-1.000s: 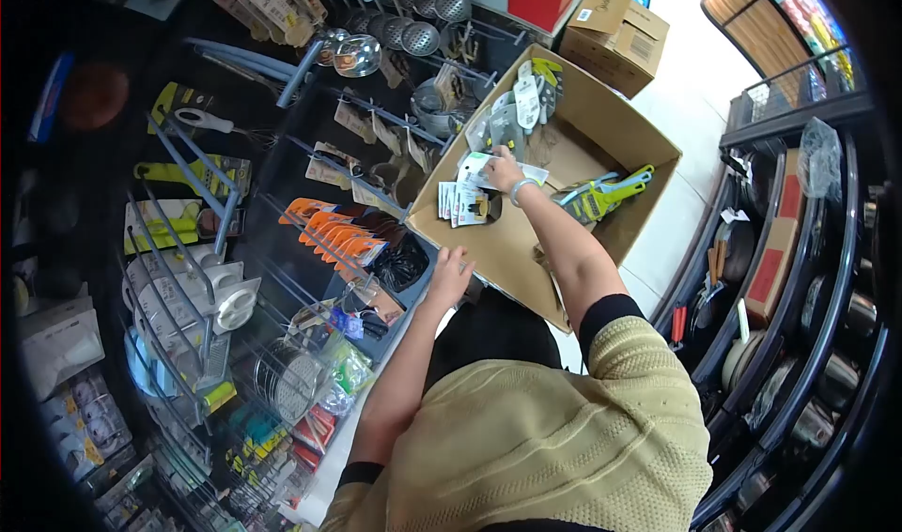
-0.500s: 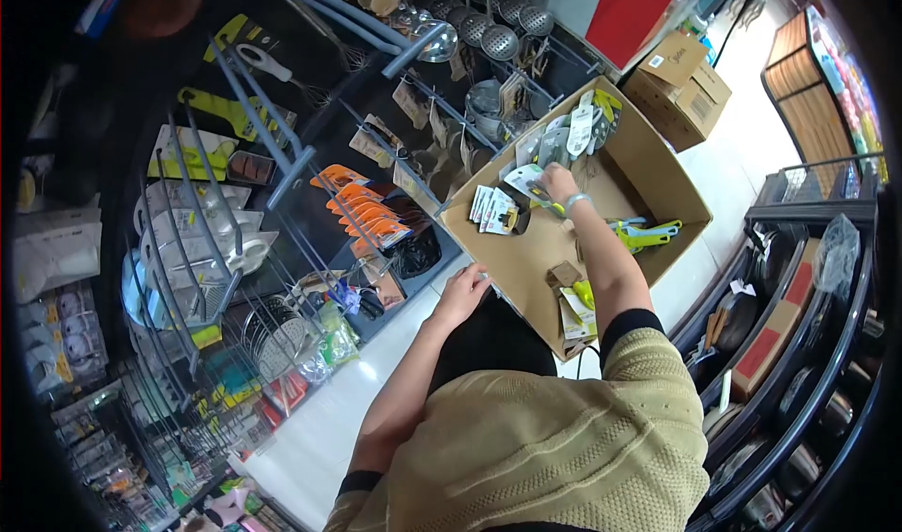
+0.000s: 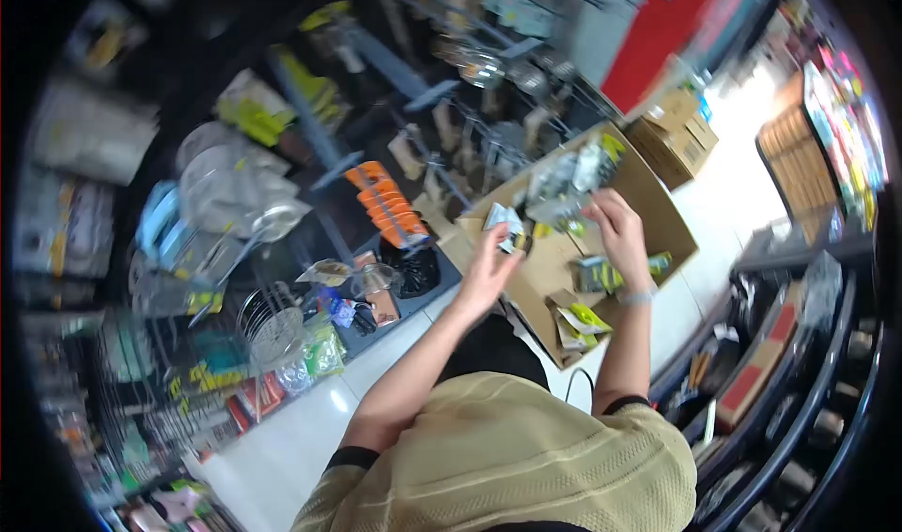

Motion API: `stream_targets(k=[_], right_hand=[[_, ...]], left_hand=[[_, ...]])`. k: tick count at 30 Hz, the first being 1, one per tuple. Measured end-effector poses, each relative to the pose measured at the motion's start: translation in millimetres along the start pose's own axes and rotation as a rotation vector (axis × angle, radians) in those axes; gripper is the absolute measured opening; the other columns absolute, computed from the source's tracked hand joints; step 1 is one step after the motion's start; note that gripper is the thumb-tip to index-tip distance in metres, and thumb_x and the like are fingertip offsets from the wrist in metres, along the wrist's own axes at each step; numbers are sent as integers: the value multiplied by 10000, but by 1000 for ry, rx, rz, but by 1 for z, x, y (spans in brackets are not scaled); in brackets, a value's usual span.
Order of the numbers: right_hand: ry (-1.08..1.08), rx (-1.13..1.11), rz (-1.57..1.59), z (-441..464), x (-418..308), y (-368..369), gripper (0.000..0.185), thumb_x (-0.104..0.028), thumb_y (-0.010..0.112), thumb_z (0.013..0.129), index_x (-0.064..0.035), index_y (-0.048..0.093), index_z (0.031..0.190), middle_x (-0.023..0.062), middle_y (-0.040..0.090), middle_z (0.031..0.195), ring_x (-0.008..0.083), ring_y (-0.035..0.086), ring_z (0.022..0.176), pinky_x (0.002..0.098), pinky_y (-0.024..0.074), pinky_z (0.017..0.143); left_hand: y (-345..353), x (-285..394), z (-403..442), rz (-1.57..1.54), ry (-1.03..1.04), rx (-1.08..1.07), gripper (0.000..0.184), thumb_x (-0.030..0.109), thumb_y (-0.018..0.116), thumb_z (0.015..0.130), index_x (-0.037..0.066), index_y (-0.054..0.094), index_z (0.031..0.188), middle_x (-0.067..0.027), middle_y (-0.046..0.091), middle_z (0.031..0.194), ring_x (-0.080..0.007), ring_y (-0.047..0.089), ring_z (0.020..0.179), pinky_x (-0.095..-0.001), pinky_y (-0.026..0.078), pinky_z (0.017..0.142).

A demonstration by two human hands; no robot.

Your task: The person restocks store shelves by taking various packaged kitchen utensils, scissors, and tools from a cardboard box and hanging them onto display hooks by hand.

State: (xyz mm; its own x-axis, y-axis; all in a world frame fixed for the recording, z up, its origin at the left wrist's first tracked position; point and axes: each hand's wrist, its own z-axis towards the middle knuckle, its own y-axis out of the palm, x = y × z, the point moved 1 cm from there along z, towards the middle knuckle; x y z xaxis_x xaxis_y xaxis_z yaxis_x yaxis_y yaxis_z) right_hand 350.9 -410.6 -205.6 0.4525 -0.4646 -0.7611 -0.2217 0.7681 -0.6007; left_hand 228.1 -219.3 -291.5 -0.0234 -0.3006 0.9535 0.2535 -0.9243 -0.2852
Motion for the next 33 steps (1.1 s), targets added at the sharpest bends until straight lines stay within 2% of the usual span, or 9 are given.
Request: stream_targets(k=[3,6,7,9,13,16,21,26,33], right_hand=[[-138,-86,44,-13,-83,3,129,-14,512,835,53,620,808,158,582,877,309,591,823,333,464,734],[-134,-210,205,-28,-136,28,138,5,500,848,74,617,824,143,580,895,231,607,784,292,483,697],[-66,-272,295,-33,-150,41,142,10,496,853,78,617,830,133,578,906,200,608,773,276,489,682],[-162,-420,311,-42,-178,70,126,21,517,839,64,620,900,124,576,965,174,606,771,256,500,672],[-376,-615,278,-62,-226,118,238,-30,575,812,-5,613,1046,133,529,1168,170,579,932,259,492,695],[-381,-856,402,-82,-246,150,269,-32,575,812,-21,608,1079,133,532,1194,180,583,951,263,490,726],[-537,-1100,394,-108,-272,182,260,-72,580,816,-10,595,1069,143,555,1149,305,583,986,341,474,818],[-520,-1147,389,-125,-281,200,260,-101,593,817,-20,597,1065,143,579,1105,313,579,997,354,460,842],[-422,-1120,393,-141,-282,217,247,-113,588,828,-17,608,1054,136,600,1076,283,597,962,328,477,799]], left_hand=[[-31,52,-9,-123,257,87,279,114,524,905,2,515,1161,-111,535,1142,-200,512,1058,-286,383,910],[-59,66,-42,-515,60,245,246,153,492,939,-13,564,1107,-29,593,1012,-92,501,973,-240,399,846],[-80,75,-58,-573,-146,248,241,178,487,947,-1,578,1080,2,589,969,-58,495,913,-222,404,813],[-109,71,-80,-658,-16,485,229,189,493,945,6,587,1046,13,583,925,-42,489,858,-212,409,777],[-190,59,-135,-522,-40,880,170,170,512,930,20,591,925,33,558,801,-27,468,743,-197,396,652],[-253,56,-180,-551,20,1182,159,186,530,924,49,590,871,39,556,776,-17,460,698,-188,384,609],[-340,66,-236,-476,239,1515,192,186,510,935,25,580,856,17,585,782,-26,490,686,-191,399,595],[-396,69,-259,-390,257,1578,203,178,494,941,1,587,910,2,598,816,-36,497,707,-203,408,622],[-427,57,-270,-312,293,1472,175,157,491,940,23,599,910,2,618,847,-36,521,736,-201,418,658]])
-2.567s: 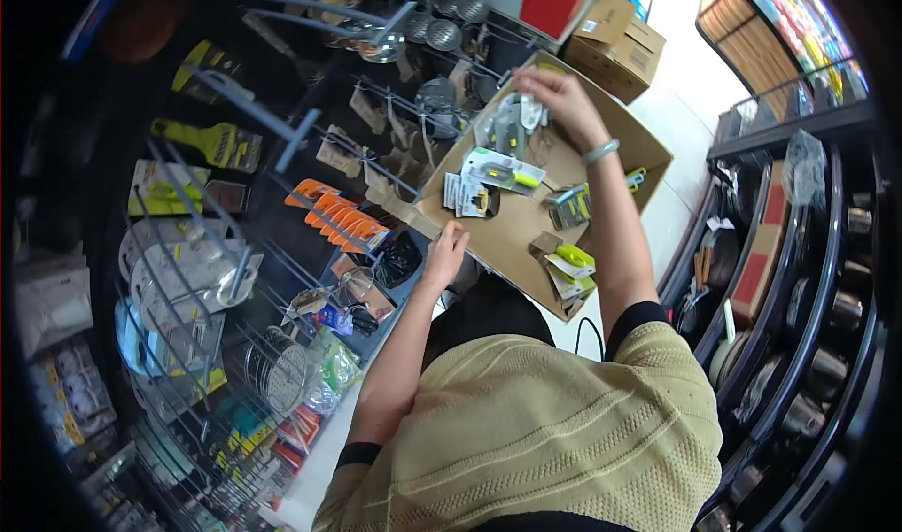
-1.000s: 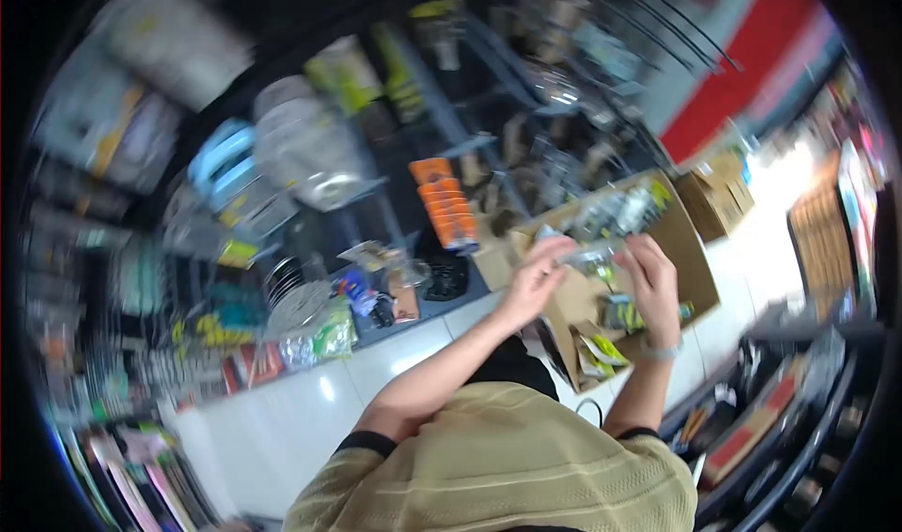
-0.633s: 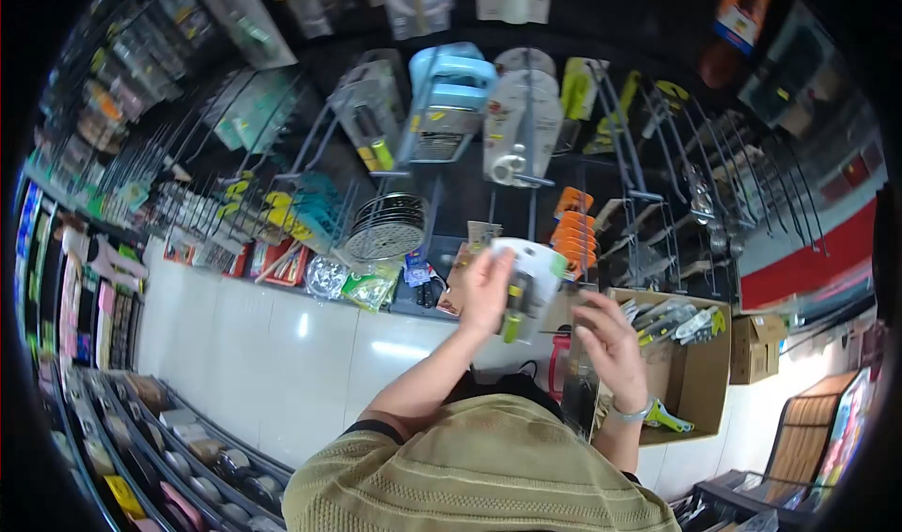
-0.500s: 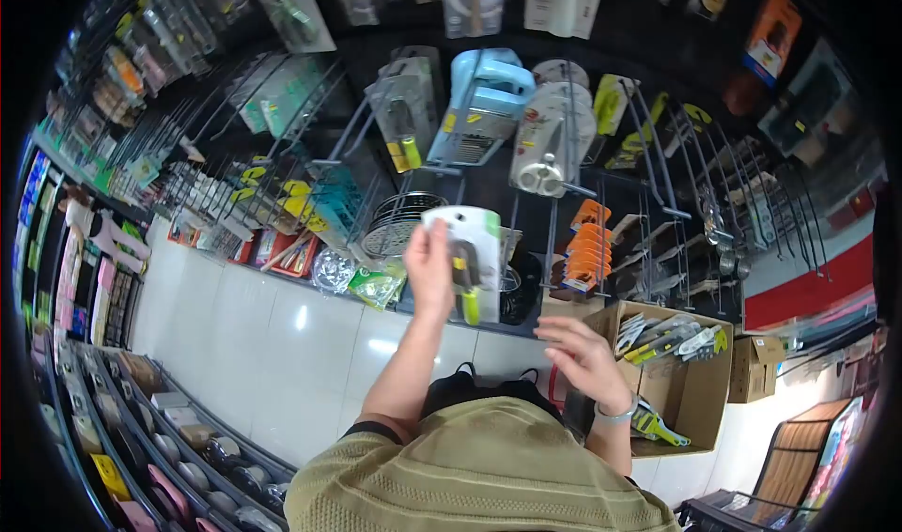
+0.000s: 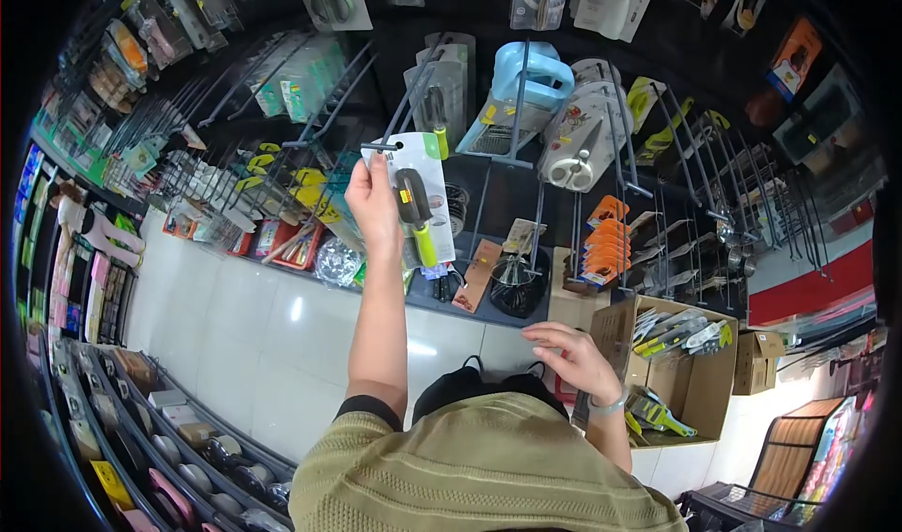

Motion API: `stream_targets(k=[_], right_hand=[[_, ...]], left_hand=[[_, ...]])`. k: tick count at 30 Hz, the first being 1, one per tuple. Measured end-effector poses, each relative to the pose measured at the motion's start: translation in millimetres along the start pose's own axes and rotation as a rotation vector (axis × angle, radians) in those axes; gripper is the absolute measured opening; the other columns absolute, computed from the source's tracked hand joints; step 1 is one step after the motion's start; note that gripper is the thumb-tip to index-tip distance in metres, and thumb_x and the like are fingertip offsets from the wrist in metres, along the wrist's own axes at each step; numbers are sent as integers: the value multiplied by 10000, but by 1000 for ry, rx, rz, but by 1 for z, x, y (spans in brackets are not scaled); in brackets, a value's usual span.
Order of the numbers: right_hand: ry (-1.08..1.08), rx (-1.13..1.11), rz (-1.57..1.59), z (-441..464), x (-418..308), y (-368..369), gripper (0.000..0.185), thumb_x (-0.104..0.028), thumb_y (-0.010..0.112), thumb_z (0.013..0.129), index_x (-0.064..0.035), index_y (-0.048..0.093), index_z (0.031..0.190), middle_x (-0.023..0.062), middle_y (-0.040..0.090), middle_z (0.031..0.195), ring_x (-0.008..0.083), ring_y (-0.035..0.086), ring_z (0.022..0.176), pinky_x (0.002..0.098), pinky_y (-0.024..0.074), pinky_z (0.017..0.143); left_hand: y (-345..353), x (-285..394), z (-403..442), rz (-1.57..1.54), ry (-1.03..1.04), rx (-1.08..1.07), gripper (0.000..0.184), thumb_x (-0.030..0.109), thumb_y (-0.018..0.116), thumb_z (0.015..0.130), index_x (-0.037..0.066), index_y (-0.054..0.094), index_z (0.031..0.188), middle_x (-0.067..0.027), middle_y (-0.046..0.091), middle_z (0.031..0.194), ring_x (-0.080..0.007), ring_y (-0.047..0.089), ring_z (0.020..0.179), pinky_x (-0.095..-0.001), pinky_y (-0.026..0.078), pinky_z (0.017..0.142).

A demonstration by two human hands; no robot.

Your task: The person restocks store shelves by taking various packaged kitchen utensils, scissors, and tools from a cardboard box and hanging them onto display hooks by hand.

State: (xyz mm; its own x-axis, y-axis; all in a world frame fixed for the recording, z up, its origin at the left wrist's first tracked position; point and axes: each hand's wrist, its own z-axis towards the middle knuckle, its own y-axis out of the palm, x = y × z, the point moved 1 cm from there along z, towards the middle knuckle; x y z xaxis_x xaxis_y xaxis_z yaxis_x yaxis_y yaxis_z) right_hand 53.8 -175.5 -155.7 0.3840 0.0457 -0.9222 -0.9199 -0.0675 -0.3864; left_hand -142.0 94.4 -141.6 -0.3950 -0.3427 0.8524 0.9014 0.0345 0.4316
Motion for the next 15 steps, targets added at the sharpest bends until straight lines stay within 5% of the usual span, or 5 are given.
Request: stream_targets(k=[15], right_hand=[[60,85,40,8,3,26,243,-75,574,836,-5,600,1067,129,607,1062,249,597,947,310,481,793]], left_hand=[[25,-18,45,62,-59,-66,176,157,523,922,1,603,939,21,584,798,-43,495,723,-195,400,656]])
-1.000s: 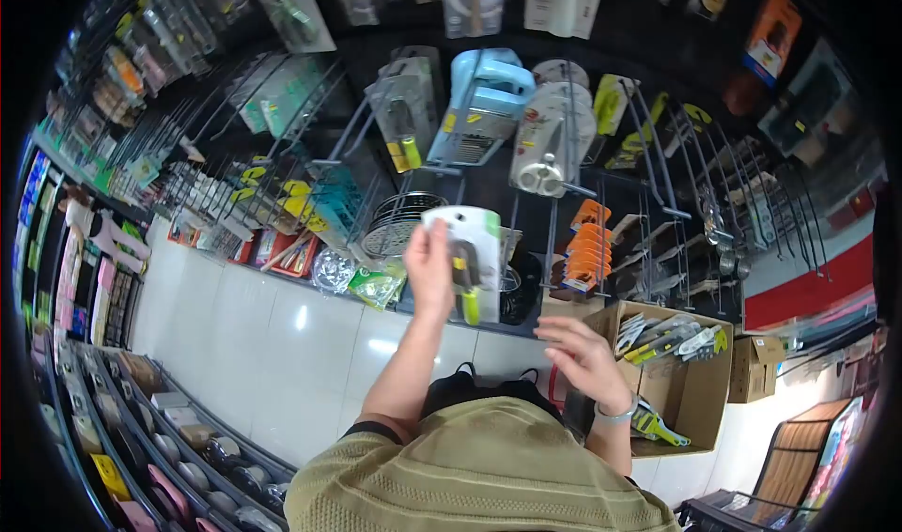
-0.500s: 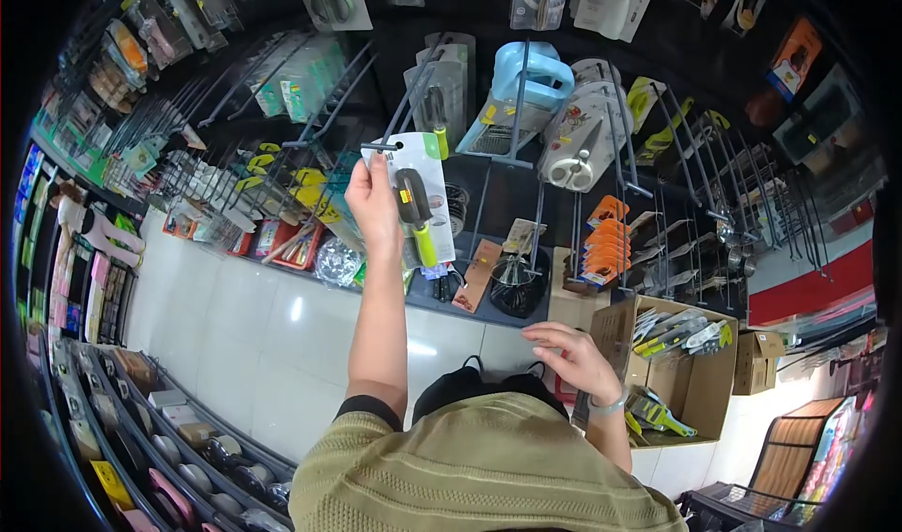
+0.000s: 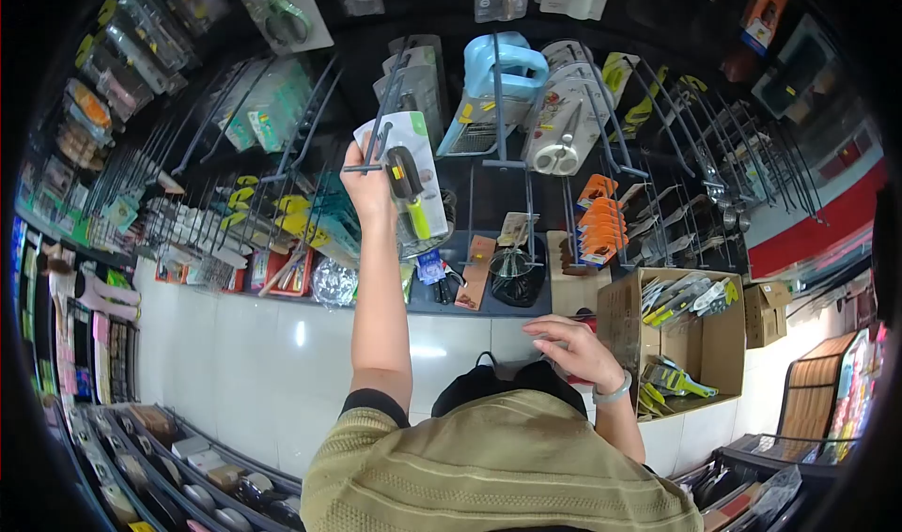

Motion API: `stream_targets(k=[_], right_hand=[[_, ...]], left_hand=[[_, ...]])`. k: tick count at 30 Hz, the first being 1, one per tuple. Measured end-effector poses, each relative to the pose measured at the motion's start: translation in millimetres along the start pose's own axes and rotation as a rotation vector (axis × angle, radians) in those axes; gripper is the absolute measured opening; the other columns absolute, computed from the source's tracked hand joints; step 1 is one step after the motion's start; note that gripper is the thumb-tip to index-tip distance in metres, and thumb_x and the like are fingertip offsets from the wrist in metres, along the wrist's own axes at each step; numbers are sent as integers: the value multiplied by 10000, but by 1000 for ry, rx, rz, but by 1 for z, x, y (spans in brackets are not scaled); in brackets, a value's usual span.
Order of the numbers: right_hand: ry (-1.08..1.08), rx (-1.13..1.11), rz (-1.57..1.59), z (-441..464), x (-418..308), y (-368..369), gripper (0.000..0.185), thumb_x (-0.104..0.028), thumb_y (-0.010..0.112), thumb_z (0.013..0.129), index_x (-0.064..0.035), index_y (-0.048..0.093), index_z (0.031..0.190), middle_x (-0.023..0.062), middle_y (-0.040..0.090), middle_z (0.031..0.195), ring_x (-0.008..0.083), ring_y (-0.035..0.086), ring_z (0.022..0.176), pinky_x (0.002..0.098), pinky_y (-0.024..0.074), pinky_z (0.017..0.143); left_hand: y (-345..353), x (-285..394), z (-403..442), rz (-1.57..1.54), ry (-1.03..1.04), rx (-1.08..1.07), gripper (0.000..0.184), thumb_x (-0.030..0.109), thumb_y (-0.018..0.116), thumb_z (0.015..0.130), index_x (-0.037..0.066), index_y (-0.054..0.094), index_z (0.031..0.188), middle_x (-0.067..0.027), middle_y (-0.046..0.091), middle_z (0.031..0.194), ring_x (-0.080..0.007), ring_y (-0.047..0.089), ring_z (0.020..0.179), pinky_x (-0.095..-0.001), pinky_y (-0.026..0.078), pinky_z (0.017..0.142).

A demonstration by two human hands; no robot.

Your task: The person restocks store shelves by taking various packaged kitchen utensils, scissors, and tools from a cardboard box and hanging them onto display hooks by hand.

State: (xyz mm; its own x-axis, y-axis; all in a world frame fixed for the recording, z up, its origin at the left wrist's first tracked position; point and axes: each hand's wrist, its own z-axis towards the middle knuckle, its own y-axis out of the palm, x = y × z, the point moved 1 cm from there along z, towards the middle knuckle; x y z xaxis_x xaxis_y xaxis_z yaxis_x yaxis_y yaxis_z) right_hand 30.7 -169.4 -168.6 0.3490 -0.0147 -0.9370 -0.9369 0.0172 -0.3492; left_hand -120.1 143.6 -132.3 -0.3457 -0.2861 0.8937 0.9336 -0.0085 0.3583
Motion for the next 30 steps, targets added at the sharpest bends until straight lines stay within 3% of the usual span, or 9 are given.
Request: stream_targets(k=[4,5,8,12,14,21,24,28,30], right_hand=[[-80,43,-96,-1,3,-3,239,-66,574,830,2,597,1058,132,610,1054,261,603,937,309,489,775],[-67,55,-100,-3,4,-5,239,-65,573,829,3,597,1057,133,610,1056,264,604,934,308,490,771],[-24,108,-84,-10,9,-10,231,-63,567,832,6,597,1050,137,612,1033,269,611,902,313,493,746],[-1,136,-103,-23,25,-20,231,-129,563,857,-13,597,1054,138,606,977,272,607,864,346,483,726],[13,147,-129,-28,44,-21,246,-196,553,871,-15,597,1032,149,597,986,322,579,918,386,458,801],[123,267,-73,-66,114,-36,258,-227,568,851,-25,614,1005,170,615,938,299,610,852,376,478,770],[226,337,-49,-90,136,-63,268,-239,570,847,-33,620,1011,177,625,930,294,619,844,363,484,771],[386,576,-35,-139,187,-114,263,-213,574,835,-29,622,1016,183,646,893,298,628,826,359,490,749],[549,739,4,-165,235,-135,285,-212,585,823,-15,612,1028,188,647,872,304,629,825,354,490,738]], left_hand=[[18,-19,31,-99,-5,-66,187,184,535,917,12,603,949,21,583,788,-54,508,692,-211,423,608],[20,-24,38,-143,-80,-104,238,179,559,899,-13,596,1035,-60,615,959,-138,561,878,-266,435,770],[25,-43,57,-186,-31,-111,231,164,570,887,-7,597,1039,-74,611,991,-151,563,918,-283,442,806],[-12,-105,100,275,289,-105,244,99,562,837,-13,584,1052,-95,589,988,-192,551,914,-330,427,826],[14,-51,52,-16,42,-137,226,76,546,838,-16,564,1045,-106,578,1034,-211,549,947,-367,432,854],[5,-54,-49,452,467,200,265,156,537,905,-45,511,1076,-161,573,1003,-229,571,872,-308,472,809],[9,-88,-125,674,410,-195,163,-1,446,846,-33,558,961,-126,584,898,-213,564,816,-324,467,754],[56,-132,-235,474,-246,-787,115,56,482,875,-12,565,917,-94,584,870,-158,564,778,-278,459,741],[75,-153,-279,581,-312,-1099,143,109,476,916,12,564,974,-49,604,742,-115,579,699,-245,465,659]])
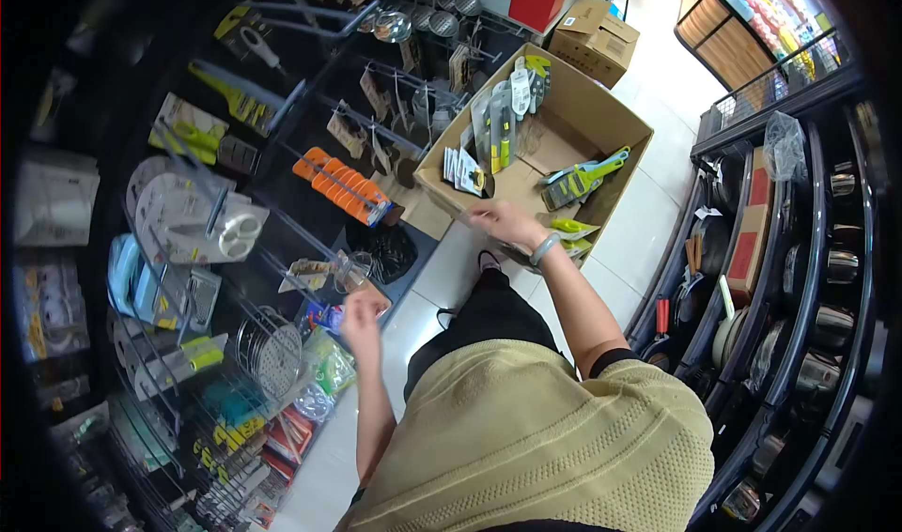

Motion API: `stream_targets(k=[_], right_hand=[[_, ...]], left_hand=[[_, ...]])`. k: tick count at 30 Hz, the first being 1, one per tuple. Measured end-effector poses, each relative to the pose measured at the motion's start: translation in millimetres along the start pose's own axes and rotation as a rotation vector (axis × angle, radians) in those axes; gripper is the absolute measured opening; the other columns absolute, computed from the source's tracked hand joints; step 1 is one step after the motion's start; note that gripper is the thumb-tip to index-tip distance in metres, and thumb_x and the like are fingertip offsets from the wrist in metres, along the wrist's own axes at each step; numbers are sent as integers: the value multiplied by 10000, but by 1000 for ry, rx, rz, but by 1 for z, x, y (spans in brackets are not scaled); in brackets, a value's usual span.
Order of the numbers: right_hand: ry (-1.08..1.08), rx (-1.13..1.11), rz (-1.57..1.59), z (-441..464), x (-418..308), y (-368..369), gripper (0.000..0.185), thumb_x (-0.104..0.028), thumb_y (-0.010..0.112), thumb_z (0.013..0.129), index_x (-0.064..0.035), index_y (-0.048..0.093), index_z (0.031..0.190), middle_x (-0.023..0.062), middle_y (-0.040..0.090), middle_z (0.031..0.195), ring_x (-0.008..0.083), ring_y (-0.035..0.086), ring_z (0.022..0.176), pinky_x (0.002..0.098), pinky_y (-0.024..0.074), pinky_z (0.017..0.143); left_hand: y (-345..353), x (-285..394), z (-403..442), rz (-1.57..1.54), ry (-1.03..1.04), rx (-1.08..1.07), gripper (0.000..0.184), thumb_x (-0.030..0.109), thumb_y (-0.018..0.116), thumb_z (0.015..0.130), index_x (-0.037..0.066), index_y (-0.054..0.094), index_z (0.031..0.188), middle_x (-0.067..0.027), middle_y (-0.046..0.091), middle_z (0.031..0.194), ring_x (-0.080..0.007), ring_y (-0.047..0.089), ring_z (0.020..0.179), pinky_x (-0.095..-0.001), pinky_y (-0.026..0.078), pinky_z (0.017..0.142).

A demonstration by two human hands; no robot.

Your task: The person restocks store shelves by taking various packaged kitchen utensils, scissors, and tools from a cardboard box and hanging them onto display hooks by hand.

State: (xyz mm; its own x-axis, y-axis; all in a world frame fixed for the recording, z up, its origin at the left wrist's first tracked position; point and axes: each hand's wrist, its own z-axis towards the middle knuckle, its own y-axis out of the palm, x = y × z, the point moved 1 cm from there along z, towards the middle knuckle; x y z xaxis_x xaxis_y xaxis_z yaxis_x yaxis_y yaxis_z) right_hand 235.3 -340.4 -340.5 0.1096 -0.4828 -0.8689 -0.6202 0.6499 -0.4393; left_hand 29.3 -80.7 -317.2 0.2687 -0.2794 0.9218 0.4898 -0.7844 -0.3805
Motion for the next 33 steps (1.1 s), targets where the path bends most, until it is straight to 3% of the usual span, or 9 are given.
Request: stream_targets(k=[3,6,9,13,16,23,27,28,33], right_hand=[[217,186,65,27,57,-30,387,-223,592,826,-36,538,1160,170,632,980,271,621,873,341,489,763],[312,334,-7,56,87,-54,505,-230,609,816,-67,453,1268,173,614,1058,278,611,912,353,480,803],[277,459,-94,87,115,-72,603,-200,640,784,-82,384,1316,208,550,1117,334,557,1006,390,442,869],[225,543,-182,131,140,-97,608,-164,640,761,-158,380,1311,233,464,1138,405,495,1057,425,420,905],[249,509,-247,161,134,-123,573,-123,578,766,-219,389,1299,247,448,1191,431,517,1035,470,444,867],[423,263,-407,239,162,-157,604,-101,545,751,-170,369,1325,227,495,1215,382,510,1106,425,417,940],[460,203,-462,250,171,-158,533,-108,563,764,-119,415,1275,224,549,1155,362,536,1083,423,435,921],[425,249,-484,249,172,-157,397,-81,552,774,-89,490,1166,227,579,1084,373,558,1031,431,458,877],[145,340,-489,226,169,-154,179,-80,573,788,-50,574,965,230,615,884,400,592,855,462,481,750]], left_hand=[[76,-8,22,-61,74,-365,153,79,473,908,23,536,1037,-56,608,777,-130,595,709,-247,479,635],[133,25,45,170,38,-592,321,108,532,877,81,482,1193,-112,585,805,-178,602,731,-286,476,674],[181,32,63,272,324,-556,409,118,560,847,119,458,1244,-139,561,821,-234,590,722,-317,474,666],[216,21,75,609,459,-570,473,237,592,841,87,437,1262,-165,571,919,-331,564,869,-402,451,772],[225,16,69,756,375,-670,519,319,585,842,67,421,1266,-181,574,981,-353,543,944,-438,425,803],[233,6,60,786,292,-697,571,359,578,841,69,394,1297,-152,604,923,-304,562,892,-421,400,782],[233,7,64,815,249,-724,593,379,558,853,76,355,1321,-171,608,919,-310,585,868,-422,422,768],[233,6,63,814,225,-732,599,383,553,855,78,345,1326,-174,609,916,-312,590,862,-424,429,765],[232,8,60,801,189,-742,614,392,540,862,84,312,1342,-178,613,922,-318,604,855,-432,447,765]])
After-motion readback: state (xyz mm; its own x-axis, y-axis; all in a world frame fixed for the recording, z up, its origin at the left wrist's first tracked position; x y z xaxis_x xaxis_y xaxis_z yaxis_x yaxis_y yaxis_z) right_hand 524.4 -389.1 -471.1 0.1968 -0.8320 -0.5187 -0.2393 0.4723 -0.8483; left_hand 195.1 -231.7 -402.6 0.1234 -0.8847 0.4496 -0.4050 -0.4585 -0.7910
